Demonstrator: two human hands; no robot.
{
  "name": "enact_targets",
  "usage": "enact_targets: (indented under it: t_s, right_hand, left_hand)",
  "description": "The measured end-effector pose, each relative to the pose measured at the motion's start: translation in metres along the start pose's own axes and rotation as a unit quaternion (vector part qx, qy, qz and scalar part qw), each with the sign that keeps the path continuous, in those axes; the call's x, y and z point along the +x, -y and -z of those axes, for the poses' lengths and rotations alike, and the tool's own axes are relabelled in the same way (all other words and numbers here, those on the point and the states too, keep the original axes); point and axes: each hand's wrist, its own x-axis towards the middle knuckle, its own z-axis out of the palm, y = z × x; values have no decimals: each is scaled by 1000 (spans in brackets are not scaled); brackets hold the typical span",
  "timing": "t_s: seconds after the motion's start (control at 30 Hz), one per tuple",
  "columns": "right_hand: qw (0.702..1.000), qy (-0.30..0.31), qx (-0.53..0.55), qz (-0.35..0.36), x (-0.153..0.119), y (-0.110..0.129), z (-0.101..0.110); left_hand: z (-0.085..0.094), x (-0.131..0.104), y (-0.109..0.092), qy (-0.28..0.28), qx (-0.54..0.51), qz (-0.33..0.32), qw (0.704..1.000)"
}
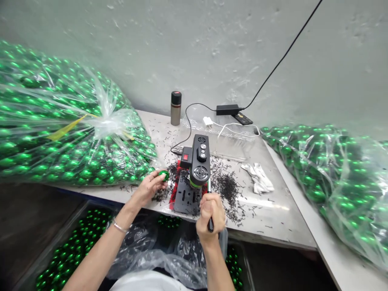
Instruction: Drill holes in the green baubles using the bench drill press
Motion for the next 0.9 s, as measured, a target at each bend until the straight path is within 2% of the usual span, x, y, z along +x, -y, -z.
enact_targets:
  t_s: [0.1,0.2,0.3,0.37,0.53,0.63,0.77,0.9]
  right_hand:
    - [1000,12,0,0,0,-1,2]
    - [1000,26,-7,2,0,-1,3]
    - [1000,27,-8,8,-1,-1,3]
    - [1000,28,-6,11,-2,-2,3]
    - [999,32,3,15,-3,-2,3]
    - [999,34,3,15,-3,-3,3]
    - [999,34,-9,15,-4,-3,3]
    - [999,39,-8,14,-6,-5,5]
  left_hand:
    - [-22,-7,24,1,-79,62,995]
    - [-41,-6,41,4,-26,64,998]
    - [-51,-4,48,3,79,10,997]
    - [-54,-4,49,10,169,-39,985]
    - [-57,-10,54,2,355,-160,921]
    - [-58,-11,61,-8,403,-220,889]
    - [-58,-11,69,8,426,-288,858]
    - [-59,-12,69,26,429,-323,843]
